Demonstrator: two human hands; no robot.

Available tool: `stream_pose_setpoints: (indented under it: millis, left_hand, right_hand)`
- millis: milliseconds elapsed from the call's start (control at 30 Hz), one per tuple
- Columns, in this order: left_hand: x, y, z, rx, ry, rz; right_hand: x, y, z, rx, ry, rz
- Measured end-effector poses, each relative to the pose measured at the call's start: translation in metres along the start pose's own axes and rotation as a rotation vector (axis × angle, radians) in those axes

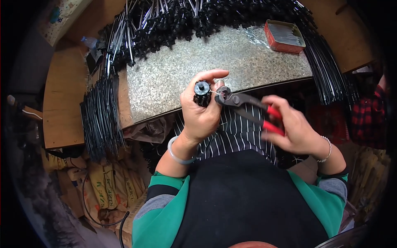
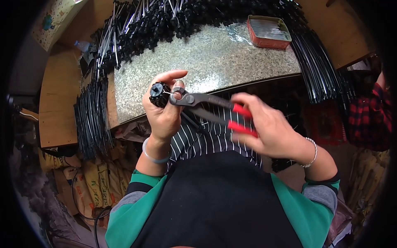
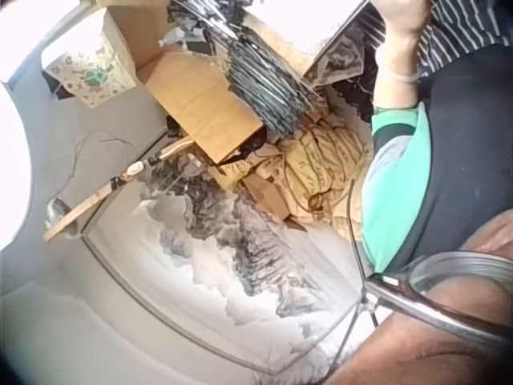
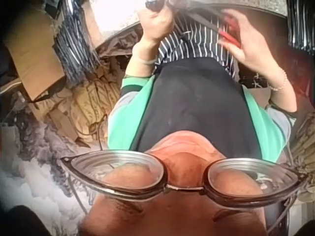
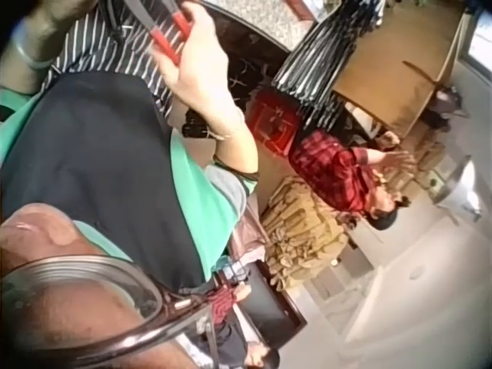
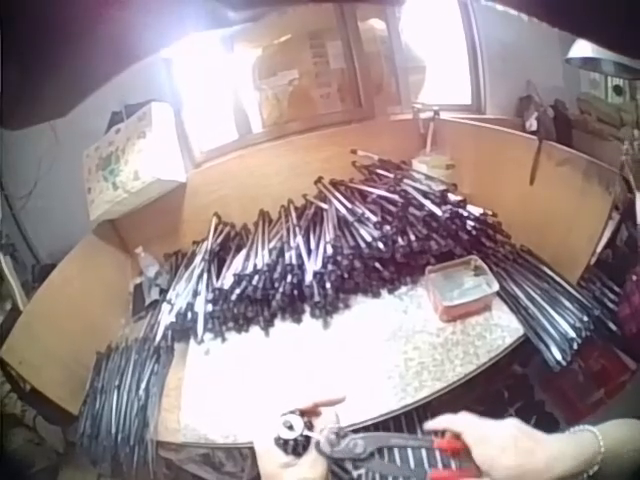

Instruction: Assembling black rods into a cylindrical component using pliers and manual dexterous manipulation.

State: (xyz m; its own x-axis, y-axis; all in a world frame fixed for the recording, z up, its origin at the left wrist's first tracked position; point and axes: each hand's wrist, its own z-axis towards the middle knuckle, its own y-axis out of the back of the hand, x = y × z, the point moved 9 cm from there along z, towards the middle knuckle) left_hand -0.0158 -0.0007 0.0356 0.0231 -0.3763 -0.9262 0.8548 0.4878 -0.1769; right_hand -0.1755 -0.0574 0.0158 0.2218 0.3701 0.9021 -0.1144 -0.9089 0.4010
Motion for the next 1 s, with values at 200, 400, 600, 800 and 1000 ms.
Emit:
stream_pose_setpoints:
  millis: [200, 400, 600, 800, 1000]
  left_hand:
    - [0.002, 0.001, -0.001, 0.022, 0.022, 0.052]
    - [0.002, 0.001, -0.004, 0.026, 0.007, 0.085]
    - [-0.001, -0.001, -0.002, 0.086, -0.073, 0.112]
    - [0.007, 0.006, -0.002, 0.018, 0.02, 0.112]
    - [0.006, 0.004, -0.002, 0.004, -0.013, 0.153]
  right_hand:
    - [-0.011, -0.038, -0.025, 0.509, -0.513, 0.58]
    - [0.034, 0.02, -0.013, -0.367, 0.194, -0.451]
    - [0.004, -0.022, -0.007, 0.336, -0.282, 0.226]
    - [0.028, 0.01, -0.004, -0.211, 0.23, -0.208]
    - [0.015, 0.009, 0.002, -0.164, 0.151, -0.298]
